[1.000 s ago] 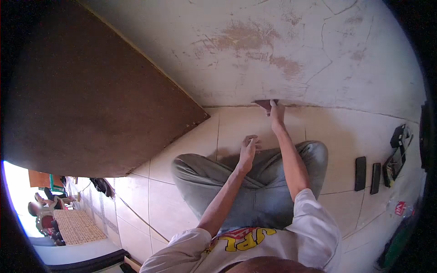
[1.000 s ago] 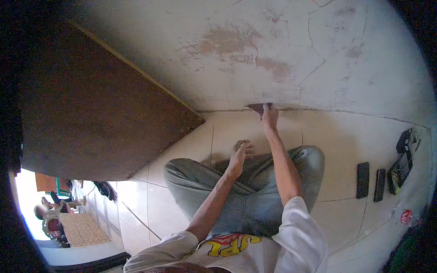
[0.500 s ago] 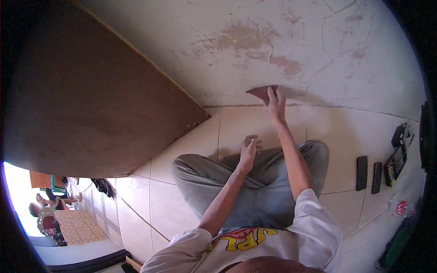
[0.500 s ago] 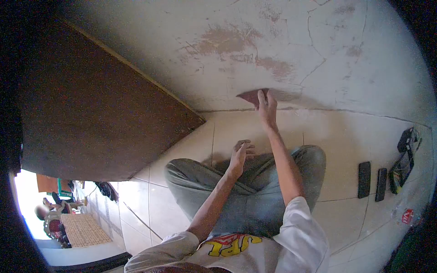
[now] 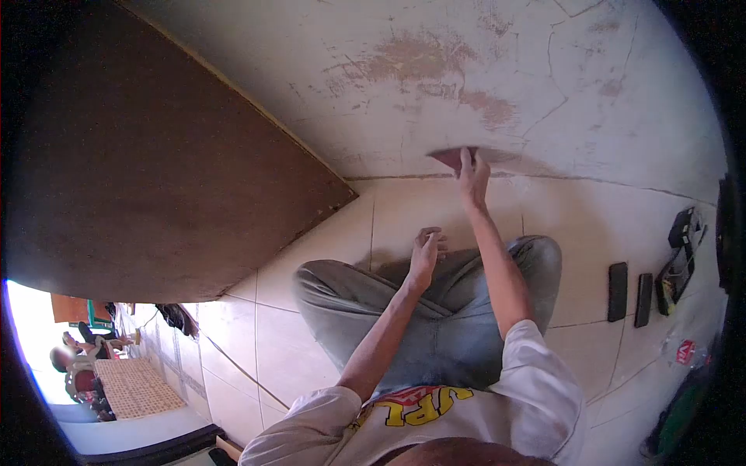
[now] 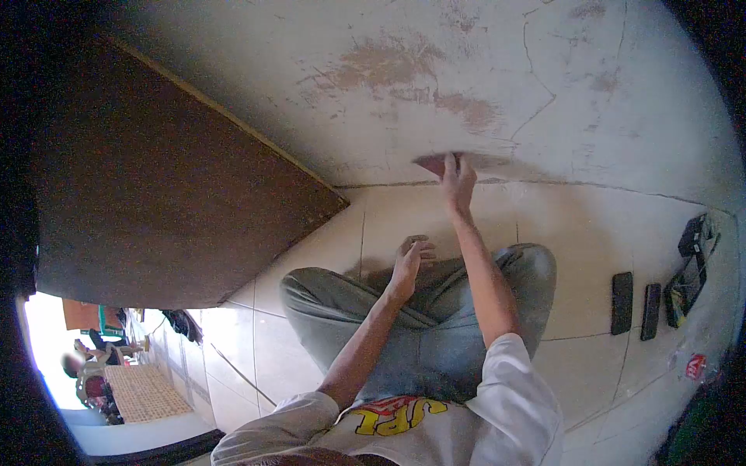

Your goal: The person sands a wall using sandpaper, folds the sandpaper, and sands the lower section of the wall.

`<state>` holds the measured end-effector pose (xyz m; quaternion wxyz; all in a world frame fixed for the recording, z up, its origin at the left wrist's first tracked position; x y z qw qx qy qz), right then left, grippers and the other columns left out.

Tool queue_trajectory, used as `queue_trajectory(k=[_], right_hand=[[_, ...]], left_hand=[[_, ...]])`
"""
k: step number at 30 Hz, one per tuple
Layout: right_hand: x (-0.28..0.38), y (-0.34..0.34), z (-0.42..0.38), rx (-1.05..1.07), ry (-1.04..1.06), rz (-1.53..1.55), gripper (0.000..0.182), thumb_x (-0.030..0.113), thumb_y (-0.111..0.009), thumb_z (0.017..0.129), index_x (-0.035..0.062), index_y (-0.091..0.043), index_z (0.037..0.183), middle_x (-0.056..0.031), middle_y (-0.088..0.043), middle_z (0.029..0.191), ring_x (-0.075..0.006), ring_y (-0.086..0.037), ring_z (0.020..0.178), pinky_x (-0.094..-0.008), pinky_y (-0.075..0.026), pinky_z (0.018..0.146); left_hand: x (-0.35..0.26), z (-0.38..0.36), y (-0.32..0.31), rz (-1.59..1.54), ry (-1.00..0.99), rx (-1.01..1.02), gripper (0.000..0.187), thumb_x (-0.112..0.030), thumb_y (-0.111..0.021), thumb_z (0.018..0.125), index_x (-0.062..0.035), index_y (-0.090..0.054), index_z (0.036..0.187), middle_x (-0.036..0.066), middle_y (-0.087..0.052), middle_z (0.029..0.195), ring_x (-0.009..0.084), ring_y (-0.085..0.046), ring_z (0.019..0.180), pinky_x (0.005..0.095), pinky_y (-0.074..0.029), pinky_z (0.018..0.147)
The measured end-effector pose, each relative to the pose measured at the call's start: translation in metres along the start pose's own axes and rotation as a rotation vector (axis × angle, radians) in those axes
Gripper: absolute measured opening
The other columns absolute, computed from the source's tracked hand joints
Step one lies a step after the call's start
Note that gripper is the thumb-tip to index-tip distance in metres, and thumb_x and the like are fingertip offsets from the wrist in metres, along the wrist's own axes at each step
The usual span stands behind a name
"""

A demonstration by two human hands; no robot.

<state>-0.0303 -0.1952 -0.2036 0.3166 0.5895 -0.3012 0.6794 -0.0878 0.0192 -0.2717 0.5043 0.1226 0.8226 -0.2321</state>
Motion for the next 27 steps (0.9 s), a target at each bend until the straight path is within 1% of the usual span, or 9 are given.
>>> queue_trajectory(k=[3, 5, 6, 9, 10, 14, 16, 19, 27], right_hand=[[-0.086, 0.013, 0.005, -0.152, 0.198, -0.352, 0.027, 0.028, -0.058, 0.089, 0.0017, -0.058, 0.097, -0.0055, -0.058, 0.08, -0.0142, -0.053, 0.063, -0.027, -0.042, 0.044], [-0.081, 0.016, -0.006, -0.084, -0.213, -0.272, 0.035, 0.027, -0.062, 0.085, -0.0025, -0.059, 0.103, -0.0194, -0.064, 0.088, -0.0305, -0.061, 0.069, -0.0406, -0.051, 0.062], [-0.041, 0.009, -0.011, -0.089, -0.287, 0.117, 0.032, 0.027, -0.059, 0.088, -0.0002, -0.058, 0.105, -0.0134, -0.062, 0.08, -0.0247, -0.06, 0.068, -0.0336, -0.049, 0.052], [0.042, -0.011, -0.015, 0.123, -0.053, 0.065, 0.03, 0.026, -0.057, 0.09, -0.0007, -0.058, 0.102, -0.0089, -0.058, 0.074, -0.0186, -0.058, 0.064, -0.0296, -0.046, 0.046], [0.06, -0.013, -0.02, 0.101, -0.01, 0.198, 0.027, 0.03, -0.057, 0.09, 0.0044, -0.054, 0.083, -0.0017, -0.051, 0.07, -0.0111, -0.048, 0.059, -0.0273, -0.04, 0.044], [-0.024, 0.004, 0.0, -0.032, 0.29, -0.125, 0.026, 0.029, -0.056, 0.09, 0.004, -0.054, 0.083, -0.0018, -0.051, 0.07, -0.0109, -0.049, 0.059, -0.0273, -0.04, 0.044], [-0.106, 0.01, -0.021, 0.037, -0.591, -0.004, 0.03, 0.026, -0.059, 0.089, -0.0023, -0.056, 0.097, -0.0122, -0.058, 0.085, -0.0195, -0.057, 0.061, -0.0278, -0.046, 0.046], [-0.076, 0.014, -0.011, -0.182, -0.3, -0.111, 0.023, 0.025, -0.056, 0.09, 0.0033, -0.054, 0.084, -0.002, -0.053, 0.076, -0.0105, -0.05, 0.064, -0.0254, -0.041, 0.044], [0.012, -0.016, -0.016, 0.065, -0.166, 0.335, 0.019, 0.024, -0.058, 0.091, 0.0062, -0.056, 0.084, -0.0004, -0.054, 0.069, -0.0086, -0.046, 0.051, -0.025, -0.038, 0.043]], left_hand=[[0.002, 0.0, 0.004, 0.032, 0.042, -0.064, 0.029, -0.027, -0.045, 0.095, -0.0071, -0.051, 0.114, 0.012, -0.061, 0.1, 0.0185, -0.061, 0.078, 0.0292, -0.048, 0.067], [0.003, 0.003, 0.001, -0.011, 0.011, 0.009, 0.034, -0.029, -0.046, 0.095, -0.0034, -0.049, 0.116, 0.013, -0.059, 0.104, 0.0213, -0.059, 0.086, 0.0345, -0.05, 0.073], [0.001, 0.005, 0.0, -0.012, 0.007, 0.011, 0.034, -0.029, -0.046, 0.095, -0.0034, -0.049, 0.116, 0.013, -0.059, 0.104, 0.0213, -0.059, 0.086, 0.0345, -0.05, 0.073], [0.005, 0.002, 0.003, 0.014, 0.023, -0.047, 0.029, -0.027, -0.045, 0.094, -0.0074, -0.051, 0.114, 0.012, -0.061, 0.099, 0.0181, -0.06, 0.078, 0.0298, -0.048, 0.068], [0.005, 0.002, 0.002, -0.009, 0.007, -0.037, 0.028, -0.027, -0.045, 0.094, -0.0073, -0.051, 0.114, 0.011, -0.061, 0.099, 0.0179, -0.06, 0.078, 0.0298, -0.048, 0.068], [0.002, 0.001, 0.001, -0.002, -0.018, -0.022, 0.028, -0.026, -0.044, 0.095, -0.0067, -0.051, 0.115, 0.01, -0.06, 0.099, 0.0172, -0.059, 0.079, 0.0293, -0.048, 0.068], [-0.004, -0.001, 0.0, -0.003, -0.015, -0.016, 0.028, -0.026, -0.044, 0.095, -0.0065, -0.051, 0.115, 0.01, -0.06, 0.1, 0.0171, -0.059, 0.079, 0.0291, -0.048, 0.068], [-0.001, 0.002, -0.001, -0.009, 0.022, -0.021, 0.028, -0.025, -0.044, 0.095, -0.0061, -0.051, 0.114, 0.01, -0.06, 0.1, 0.0171, -0.059, 0.079, 0.0289, -0.048, 0.067], [0.0, 0.003, -0.001, -0.033, -0.007, -0.001, 0.026, -0.023, -0.045, 0.094, -0.0063, -0.051, 0.113, 0.011, -0.06, 0.1, 0.0168, -0.059, 0.08, 0.0293, -0.048, 0.067]])
Point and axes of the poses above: each hand's wrist, its own z-axis towards the middle knuckle, its own y-axis out of the back of the hand, x = y × z, the point moved 9 cm from there along z, towards the middle knuckle
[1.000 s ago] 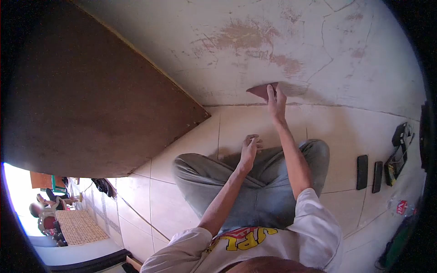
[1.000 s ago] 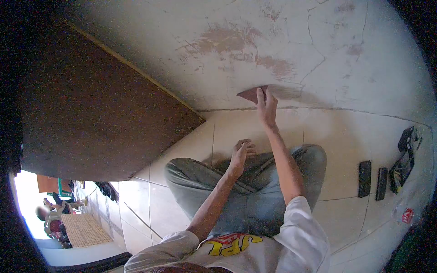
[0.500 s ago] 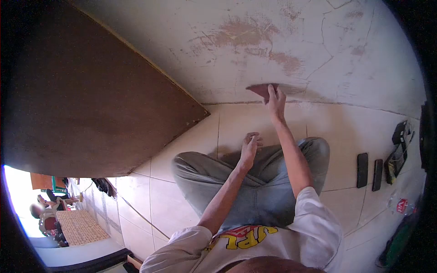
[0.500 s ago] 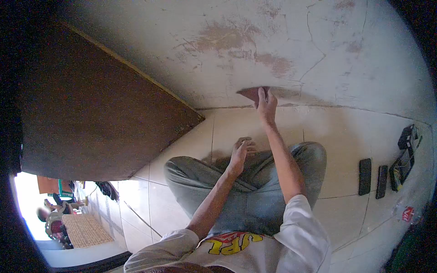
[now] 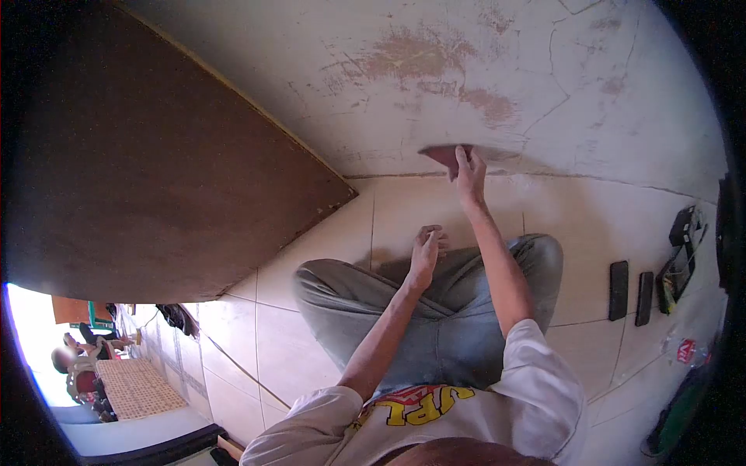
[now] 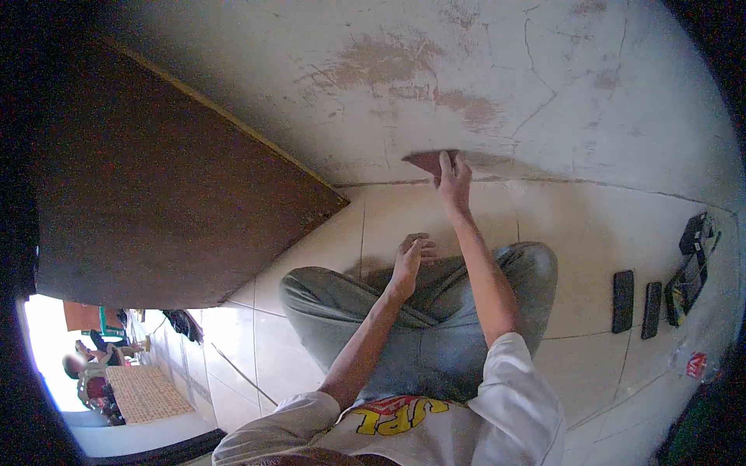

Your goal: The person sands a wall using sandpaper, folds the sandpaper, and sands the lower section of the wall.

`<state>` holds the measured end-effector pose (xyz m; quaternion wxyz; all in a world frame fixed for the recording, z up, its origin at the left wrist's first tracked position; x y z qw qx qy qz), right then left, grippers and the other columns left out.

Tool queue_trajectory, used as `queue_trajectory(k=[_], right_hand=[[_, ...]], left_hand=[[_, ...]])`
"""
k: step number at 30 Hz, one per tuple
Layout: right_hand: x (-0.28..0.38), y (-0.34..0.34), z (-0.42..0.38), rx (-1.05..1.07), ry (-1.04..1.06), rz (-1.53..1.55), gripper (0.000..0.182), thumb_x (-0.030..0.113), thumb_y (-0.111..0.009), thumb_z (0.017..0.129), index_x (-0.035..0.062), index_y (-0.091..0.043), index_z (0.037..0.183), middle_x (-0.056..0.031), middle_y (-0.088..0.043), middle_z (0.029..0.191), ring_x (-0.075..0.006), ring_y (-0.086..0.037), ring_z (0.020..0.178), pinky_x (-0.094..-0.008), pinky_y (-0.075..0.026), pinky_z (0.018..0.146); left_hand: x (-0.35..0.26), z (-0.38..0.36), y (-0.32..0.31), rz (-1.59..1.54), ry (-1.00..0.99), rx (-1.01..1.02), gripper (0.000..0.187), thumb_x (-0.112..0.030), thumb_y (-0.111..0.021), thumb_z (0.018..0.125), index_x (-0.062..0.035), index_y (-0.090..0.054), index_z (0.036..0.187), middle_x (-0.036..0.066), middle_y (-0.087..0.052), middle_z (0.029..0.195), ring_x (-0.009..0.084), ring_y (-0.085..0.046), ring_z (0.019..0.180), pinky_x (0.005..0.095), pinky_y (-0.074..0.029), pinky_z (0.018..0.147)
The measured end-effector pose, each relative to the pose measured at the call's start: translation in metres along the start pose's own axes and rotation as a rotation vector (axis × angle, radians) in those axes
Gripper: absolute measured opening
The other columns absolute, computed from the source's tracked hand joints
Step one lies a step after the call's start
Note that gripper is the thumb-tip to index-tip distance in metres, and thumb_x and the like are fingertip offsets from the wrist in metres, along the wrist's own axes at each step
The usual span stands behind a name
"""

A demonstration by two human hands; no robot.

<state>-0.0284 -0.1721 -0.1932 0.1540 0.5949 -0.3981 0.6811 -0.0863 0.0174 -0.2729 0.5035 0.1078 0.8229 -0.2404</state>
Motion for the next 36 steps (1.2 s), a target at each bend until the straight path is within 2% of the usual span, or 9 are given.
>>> queue_trajectory(k=[3, 7, 9, 13, 22, 25, 29, 32, 36], right_hand=[[-0.078, 0.056, 0.013, -0.224, -0.161, -0.334, 0.019, 0.023, -0.058, 0.09, 0.0048, -0.056, 0.085, -0.001, -0.054, 0.064, -0.0099, -0.046, 0.045, -0.0257, -0.037, 0.04], [-0.121, 0.059, 0.01, -0.166, -0.491, -0.018, 0.019, 0.021, -0.059, 0.089, 0.0028, -0.056, 0.086, -0.0015, -0.055, 0.065, -0.0109, -0.048, 0.045, -0.0257, -0.037, 0.039], [-0.076, 0.043, 0.017, -0.112, -0.26, -0.322, 0.02, 0.023, -0.058, 0.09, 0.0031, -0.056, 0.087, -0.0018, -0.056, 0.068, -0.01, -0.048, 0.046, -0.0248, -0.038, 0.04], [0.027, -0.018, -0.007, 0.114, 0.174, -0.097, 0.031, 0.032, -0.054, 0.092, 0.0007, -0.057, 0.091, -0.0049, -0.055, 0.071, -0.0107, -0.049, 0.047, -0.0253, -0.041, 0.042], [-0.086, 0.05, 0.006, -0.08, -0.327, -0.527, 0.024, 0.027, -0.056, 0.091, 0.0034, -0.057, 0.085, -0.0021, -0.057, 0.067, -0.009, -0.05, 0.049, -0.0257, -0.041, 0.043], [-0.03, 0.013, 0.006, -0.008, -0.056, -0.088, 0.028, 0.028, -0.056, 0.091, 0.0011, -0.058, 0.084, -0.0035, -0.053, 0.061, -0.0119, -0.049, 0.047, -0.0258, -0.041, 0.04], [0.02, -0.014, -0.004, 0.109, 0.114, -0.041, 0.028, 0.028, -0.055, 0.092, 0.0021, -0.058, 0.082, -0.0024, -0.052, 0.06, -0.0106, -0.049, 0.046, -0.0255, -0.041, 0.041], [-0.001, 0.002, -0.004, 0.027, 0.035, -0.153, 0.028, 0.028, -0.055, 0.091, 0.002, -0.058, 0.082, -0.002, -0.052, 0.063, -0.0107, -0.051, 0.049, -0.0255, -0.04, 0.04], [-0.112, 0.068, 0.006, -0.258, -0.476, -0.293, 0.03, 0.028, -0.056, 0.09, -0.0016, -0.058, 0.086, -0.0045, -0.058, 0.071, -0.0137, -0.054, 0.05, -0.0264, -0.04, 0.038]], left_hand=[[-0.001, -0.001, 0.001, 0.028, 0.019, -0.047, 0.026, -0.023, -0.045, 0.094, -0.0065, -0.051, 0.113, 0.011, -0.06, 0.101, 0.0171, -0.059, 0.08, 0.0296, -0.048, 0.067], [-0.003, -0.002, 0.001, 0.025, -0.004, -0.023, 0.027, -0.024, -0.046, 0.094, -0.0065, -0.051, 0.113, 0.01, -0.06, 0.099, 0.0169, -0.059, 0.079, 0.0293, -0.047, 0.067], [-0.003, -0.002, 0.002, 0.053, 0.015, -0.037, 0.027, -0.025, -0.046, 0.094, -0.0066, -0.051, 0.113, 0.009, -0.06, 0.098, 0.0167, -0.059, 0.079, 0.029, -0.047, 0.066], [-0.005, -0.003, 0.0, 0.023, 0.001, -0.025, 0.028, -0.025, -0.045, 0.094, -0.0066, -0.051, 0.114, 0.01, -0.06, 0.098, 0.0168, -0.059, 0.079, 0.029, -0.047, 0.067], [0.001, -0.001, 0.002, 0.017, -0.018, 0.002, 0.034, -0.031, -0.046, 0.094, -0.005, -0.049, 0.117, 0.012, -0.059, 0.102, 0.0203, -0.059, 0.085, 0.0326, -0.048, 0.071], [0.0, 0.001, 0.002, 0.018, -0.017, -0.022, 0.027, -0.024, -0.043, 0.095, -0.0065, -0.052, 0.114, 0.011, -0.06, 0.098, 0.0184, -0.059, 0.081, 0.0301, -0.048, 0.069], [0.002, 0.001, 0.003, 0.012, -0.005, -0.024, 0.027, -0.023, -0.044, 0.094, -0.0059, -0.051, 0.114, 0.011, -0.06, 0.099, 0.0178, -0.058, 0.082, 0.03, -0.048, 0.068], [-0.005, -0.001, 0.001, 0.029, -0.005, -0.022, 0.027, -0.023, -0.047, 0.093, -0.0053, -0.051, 0.113, 0.01, -0.06, 0.098, 0.0168, -0.057, 0.081, 0.0288, -0.048, 0.067], [-0.007, -0.004, 0.001, 0.07, -0.009, -0.008, 0.039, -0.034, -0.048, 0.094, -0.0024, -0.049, 0.116, 0.014, -0.058, 0.104, 0.0233, -0.06, 0.089, 0.036, -0.05, 0.077]])
Point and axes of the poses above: each hand's wrist, its own z-axis towards the middle knuckle, its own y-axis out of the back of the hand, x = y × z, the point moved 9 cm from there along z, towards the middle knuckle
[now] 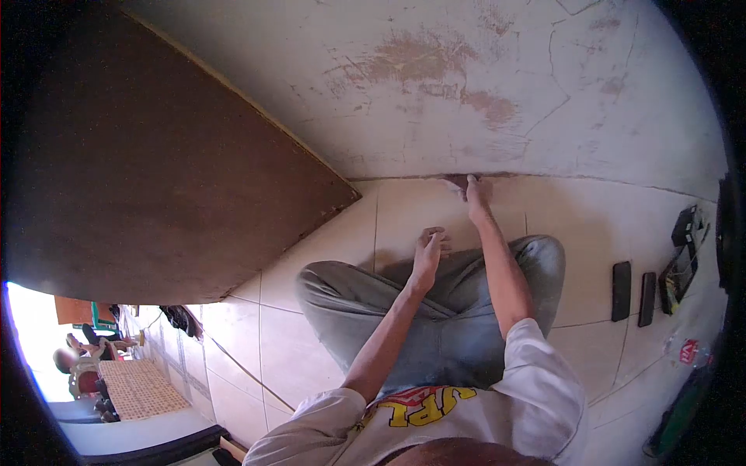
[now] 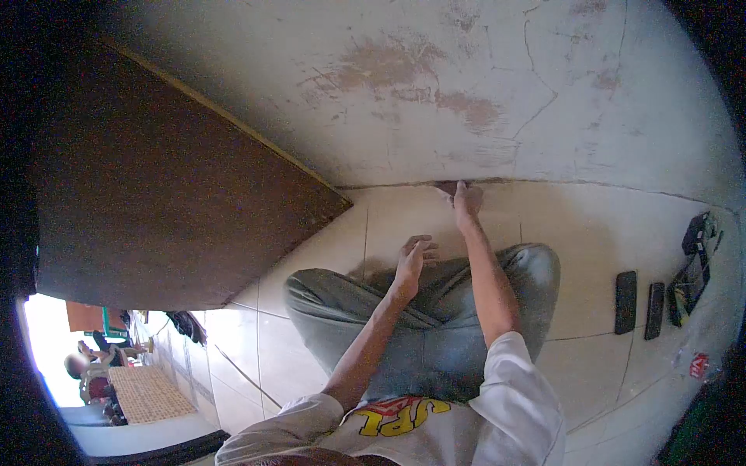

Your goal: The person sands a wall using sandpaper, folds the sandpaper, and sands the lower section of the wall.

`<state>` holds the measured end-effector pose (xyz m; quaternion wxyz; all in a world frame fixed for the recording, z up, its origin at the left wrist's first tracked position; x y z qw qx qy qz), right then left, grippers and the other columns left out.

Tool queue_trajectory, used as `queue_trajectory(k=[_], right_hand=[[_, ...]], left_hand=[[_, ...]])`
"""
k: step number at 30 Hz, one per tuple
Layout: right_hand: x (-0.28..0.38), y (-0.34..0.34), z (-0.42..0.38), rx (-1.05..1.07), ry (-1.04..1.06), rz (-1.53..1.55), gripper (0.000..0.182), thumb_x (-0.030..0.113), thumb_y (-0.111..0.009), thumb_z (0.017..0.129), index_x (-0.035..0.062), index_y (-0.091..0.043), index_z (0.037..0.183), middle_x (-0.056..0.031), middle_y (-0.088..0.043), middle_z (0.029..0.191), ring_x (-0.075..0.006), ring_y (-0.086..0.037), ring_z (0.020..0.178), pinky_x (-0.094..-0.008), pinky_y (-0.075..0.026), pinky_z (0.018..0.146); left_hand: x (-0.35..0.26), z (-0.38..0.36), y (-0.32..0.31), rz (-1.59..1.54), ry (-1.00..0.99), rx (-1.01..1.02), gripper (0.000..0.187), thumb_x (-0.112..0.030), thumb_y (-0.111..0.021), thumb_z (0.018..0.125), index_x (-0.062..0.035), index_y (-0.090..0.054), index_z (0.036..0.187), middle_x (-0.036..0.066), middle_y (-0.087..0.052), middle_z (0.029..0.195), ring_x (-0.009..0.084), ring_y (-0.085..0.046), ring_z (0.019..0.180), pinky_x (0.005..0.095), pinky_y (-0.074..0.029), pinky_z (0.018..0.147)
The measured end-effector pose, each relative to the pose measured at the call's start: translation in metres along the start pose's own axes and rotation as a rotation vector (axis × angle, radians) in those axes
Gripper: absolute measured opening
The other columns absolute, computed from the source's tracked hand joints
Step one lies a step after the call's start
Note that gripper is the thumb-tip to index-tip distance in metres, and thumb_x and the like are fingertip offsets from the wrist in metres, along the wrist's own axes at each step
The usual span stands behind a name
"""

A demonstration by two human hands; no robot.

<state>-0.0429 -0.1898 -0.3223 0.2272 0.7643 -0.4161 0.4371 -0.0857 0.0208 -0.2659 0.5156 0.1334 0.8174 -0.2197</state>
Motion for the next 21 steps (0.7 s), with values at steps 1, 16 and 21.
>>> queue_trajectory(k=[1, 16, 21], right_hand=[[0.025, -0.003, -0.007, -0.001, 0.166, 0.025, 0.027, 0.028, -0.057, 0.09, 0.0011, -0.058, 0.086, -0.0038, -0.056, 0.068, -0.012, -0.05, 0.048, -0.0262, -0.039, 0.037], [0.037, -0.016, -0.002, 0.068, 0.309, 0.097, 0.019, 0.02, -0.056, 0.091, 0.0033, -0.059, 0.082, -0.0025, -0.057, 0.066, -0.0108, -0.046, 0.042, -0.0265, -0.035, 0.036], [0.112, -0.032, -0.078, 0.341, 0.544, 0.318, 0.022, 0.023, -0.055, 0.091, 0.0036, -0.059, 0.082, -0.0016, -0.057, 0.066, -0.0105, -0.047, 0.044, -0.0277, -0.035, 0.036]], left_hand=[[0.0, -0.001, 0.0, -0.028, 0.012, -0.003, 0.034, -0.029, -0.048, 0.093, -0.0029, -0.05, 0.115, 0.013, -0.059, 0.102, 0.0208, -0.059, 0.086, 0.033, -0.049, 0.073], [0.001, 0.003, -0.001, 0.019, 0.038, -0.021, 0.032, -0.028, -0.045, 0.094, -0.0056, -0.05, 0.116, 0.011, -0.061, 0.1, 0.0184, -0.06, 0.083, 0.0307, -0.049, 0.068], [0.005, 0.004, -0.001, -0.006, 0.016, -0.002, 0.03, -0.028, -0.045, 0.094, -0.0063, -0.051, 0.115, 0.011, -0.061, 0.1, 0.0178, -0.059, 0.081, 0.0304, -0.048, 0.068]])
Point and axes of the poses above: each hand's wrist, its own z-axis towards the middle knuckle, its own y-axis out of the back of the hand, x = y × z, the point moved 9 cm from there along z, towards the middle knuckle
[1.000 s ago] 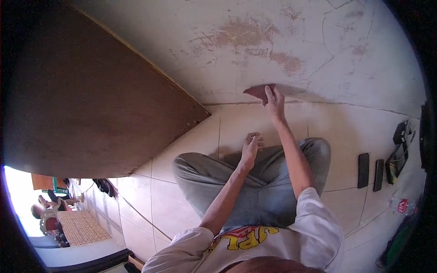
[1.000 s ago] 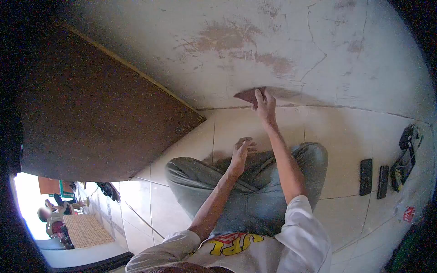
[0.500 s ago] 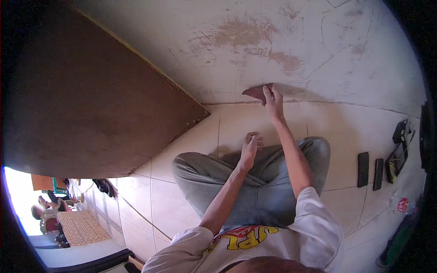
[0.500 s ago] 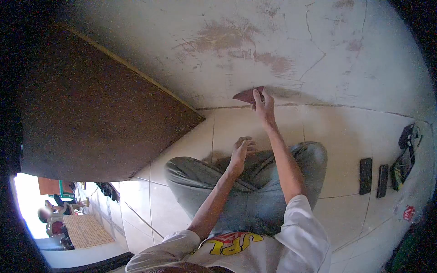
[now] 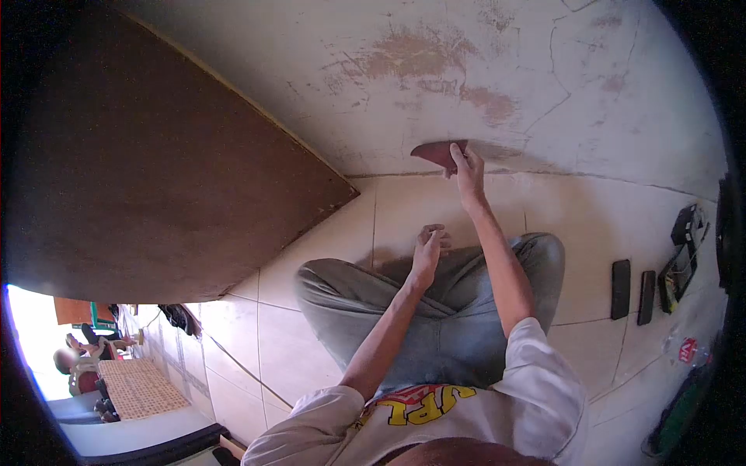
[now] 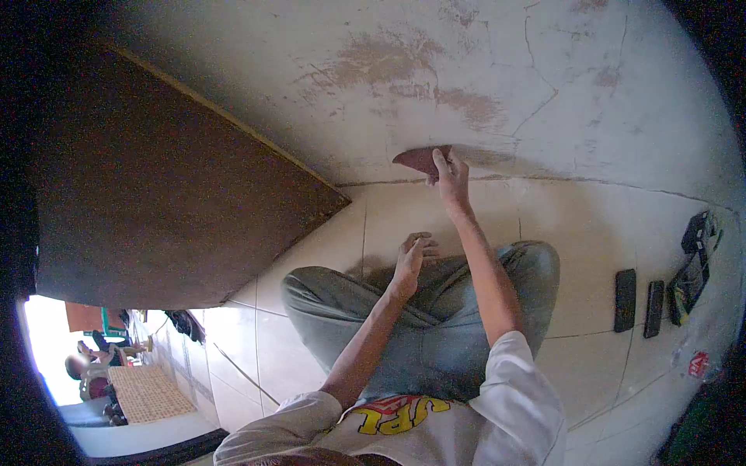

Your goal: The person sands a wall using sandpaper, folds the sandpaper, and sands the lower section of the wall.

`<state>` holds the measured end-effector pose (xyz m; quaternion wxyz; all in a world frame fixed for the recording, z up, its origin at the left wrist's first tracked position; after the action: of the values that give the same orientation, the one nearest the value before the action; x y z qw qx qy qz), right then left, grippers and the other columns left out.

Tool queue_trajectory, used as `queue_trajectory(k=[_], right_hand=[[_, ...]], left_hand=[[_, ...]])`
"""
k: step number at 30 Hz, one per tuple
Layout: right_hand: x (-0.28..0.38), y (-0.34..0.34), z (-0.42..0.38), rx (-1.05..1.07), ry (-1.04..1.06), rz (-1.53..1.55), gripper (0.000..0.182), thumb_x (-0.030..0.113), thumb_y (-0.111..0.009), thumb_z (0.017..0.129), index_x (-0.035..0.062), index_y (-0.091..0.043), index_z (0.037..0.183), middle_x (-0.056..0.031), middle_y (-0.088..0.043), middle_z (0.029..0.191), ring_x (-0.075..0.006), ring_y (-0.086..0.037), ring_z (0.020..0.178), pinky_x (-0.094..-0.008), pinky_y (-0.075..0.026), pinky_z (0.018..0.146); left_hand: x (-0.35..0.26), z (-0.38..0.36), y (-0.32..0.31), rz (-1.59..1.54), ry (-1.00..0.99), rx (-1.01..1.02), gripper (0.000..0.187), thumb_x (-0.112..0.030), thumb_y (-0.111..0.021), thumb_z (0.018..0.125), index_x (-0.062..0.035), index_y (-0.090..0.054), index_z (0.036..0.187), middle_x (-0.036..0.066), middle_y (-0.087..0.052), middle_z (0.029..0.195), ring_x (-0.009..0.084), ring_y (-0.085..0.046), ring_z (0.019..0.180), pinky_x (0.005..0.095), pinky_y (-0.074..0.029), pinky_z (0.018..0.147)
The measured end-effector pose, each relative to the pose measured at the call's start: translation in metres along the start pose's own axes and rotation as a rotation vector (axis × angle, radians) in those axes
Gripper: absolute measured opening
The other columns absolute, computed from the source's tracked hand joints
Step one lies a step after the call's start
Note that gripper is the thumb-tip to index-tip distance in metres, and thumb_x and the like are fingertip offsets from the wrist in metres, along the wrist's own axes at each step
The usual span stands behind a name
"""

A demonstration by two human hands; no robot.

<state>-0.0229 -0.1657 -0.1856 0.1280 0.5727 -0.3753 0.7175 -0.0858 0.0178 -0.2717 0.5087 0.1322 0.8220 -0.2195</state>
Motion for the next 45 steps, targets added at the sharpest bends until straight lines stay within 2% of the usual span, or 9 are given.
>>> queue_trajectory(k=[4, 7, 14, 21, 24, 26, 30, 38, 45], right_hand=[[-0.063, 0.054, 0.002, -0.238, -0.309, -0.419, 0.024, 0.026, -0.055, 0.09, 0.0027, -0.058, 0.085, -0.0029, -0.057, 0.068, -0.0111, -0.046, 0.044, -0.0277, -0.036, 0.037], [-0.175, 0.112, 0.016, -0.298, -0.463, -0.135, 0.021, 0.024, -0.058, 0.088, 0.0034, -0.057, 0.084, -0.0033, -0.055, 0.066, -0.0114, -0.046, 0.044, -0.027, -0.037, 0.037], [-0.001, -0.006, -0.003, 0.058, 0.003, -0.176, 0.024, 0.024, -0.057, 0.09, 0.0019, -0.056, 0.083, -0.0027, -0.056, 0.065, -0.0095, -0.048, 0.044, -0.0265, -0.037, 0.037], [-0.09, 0.058, -0.001, -0.166, -0.387, -0.45, 0.033, 0.031, -0.054, 0.092, -0.0004, -0.056, 0.083, -0.0054, -0.055, 0.065, -0.0126, -0.049, 0.043, -0.0269, -0.041, 0.04], [-0.059, 0.044, 0.005, -0.203, -0.218, -0.375, 0.032, 0.031, -0.055, 0.091, 0.0002, -0.056, 0.083, -0.0059, -0.056, 0.067, -0.0136, -0.052, 0.044, -0.0281, -0.042, 0.039], [-0.006, 0.003, 0.003, 0.047, 0.039, -0.142, 0.03, 0.029, -0.057, 0.09, -0.0009, -0.056, 0.085, -0.0083, -0.059, 0.069, -0.0157, -0.056, 0.046, -0.0296, -0.043, 0.037], [-0.004, -0.003, 0.003, 0.091, 0.045, -0.112, 0.029, 0.027, -0.059, 0.088, -0.002, -0.057, 0.088, -0.0099, -0.061, 0.073, -0.0157, -0.059, 0.049, -0.0307, -0.044, 0.037], [-0.08, 0.057, -0.004, -0.273, -0.354, -0.325, 0.021, 0.024, -0.059, 0.089, 0.003, -0.057, 0.089, -0.0043, -0.056, 0.07, -0.0106, -0.049, 0.047, -0.0263, -0.036, 0.037], [0.0, -0.001, -0.001, 0.05, 0.038, -0.161, 0.025, 0.026, -0.058, 0.09, 0.0013, -0.06, 0.088, -0.0038, -0.058, 0.069, -0.0106, -0.049, 0.046, -0.0251, -0.038, 0.038]], left_hand=[[0.004, 0.001, 0.001, -0.021, 0.009, 0.008, 0.032, -0.029, -0.046, 0.094, -0.0048, -0.05, 0.115, 0.011, -0.06, 0.101, 0.0187, -0.06, 0.084, 0.0316, -0.049, 0.071], [0.004, 0.001, 0.002, 0.008, 0.031, -0.003, 0.034, -0.03, -0.046, 0.095, -0.0034, -0.049, 0.116, 0.012, -0.059, 0.103, 0.0201, -0.06, 0.087, 0.0329, -0.05, 0.075], [0.002, 0.001, 0.0, 0.014, 0.024, -0.025, 0.03, -0.026, -0.044, 0.095, -0.0052, -0.051, 0.114, 0.01, -0.061, 0.097, 0.0175, -0.06, 0.078, 0.0297, -0.048, 0.067], [-0.003, -0.003, -0.001, -0.013, -0.015, -0.02, 0.03, -0.025, -0.045, 0.094, -0.0046, -0.051, 0.115, 0.011, -0.061, 0.098, 0.0179, -0.06, 0.078, 0.029, -0.048, 0.067], [-0.002, 0.001, -0.002, -0.028, -0.013, -0.001, 0.03, -0.025, -0.045, 0.093, -0.0045, -0.051, 0.115, 0.012, -0.061, 0.099, 0.0182, -0.06, 0.078, 0.029, -0.048, 0.068], [-0.003, -0.002, -0.001, 0.016, 0.064, -0.059, 0.03, -0.026, -0.046, 0.093, -0.0046, -0.051, 0.114, 0.012, -0.061, 0.099, 0.0181, -0.06, 0.079, 0.0291, -0.048, 0.068], [0.0, -0.001, -0.001, -0.012, -0.003, 0.048, 0.036, -0.032, -0.049, 0.094, -0.0035, -0.049, 0.117, 0.012, -0.058, 0.106, 0.021, -0.057, 0.094, 0.0349, -0.048, 0.079], [-0.003, -0.002, 0.0, -0.018, 0.012, -0.036, 0.03, -0.027, -0.047, 0.093, -0.0048, -0.052, 0.113, 0.011, -0.061, 0.098, 0.0165, -0.06, 0.079, 0.029, -0.048, 0.067], [-0.002, -0.003, -0.002, 0.027, 0.013, 0.016, 0.036, -0.031, -0.047, 0.093, -0.0034, -0.049, 0.117, 0.012, -0.058, 0.105, 0.0216, -0.06, 0.086, 0.0334, -0.049, 0.075]])
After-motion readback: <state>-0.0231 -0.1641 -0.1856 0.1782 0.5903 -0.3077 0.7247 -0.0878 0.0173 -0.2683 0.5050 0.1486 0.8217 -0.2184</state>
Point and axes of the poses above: each hand's wrist, its own z-axis towards the middle knuckle, its own y-axis out of the back of the hand, x = y × z, the point moved 9 cm from there along z, towards the middle knuckle
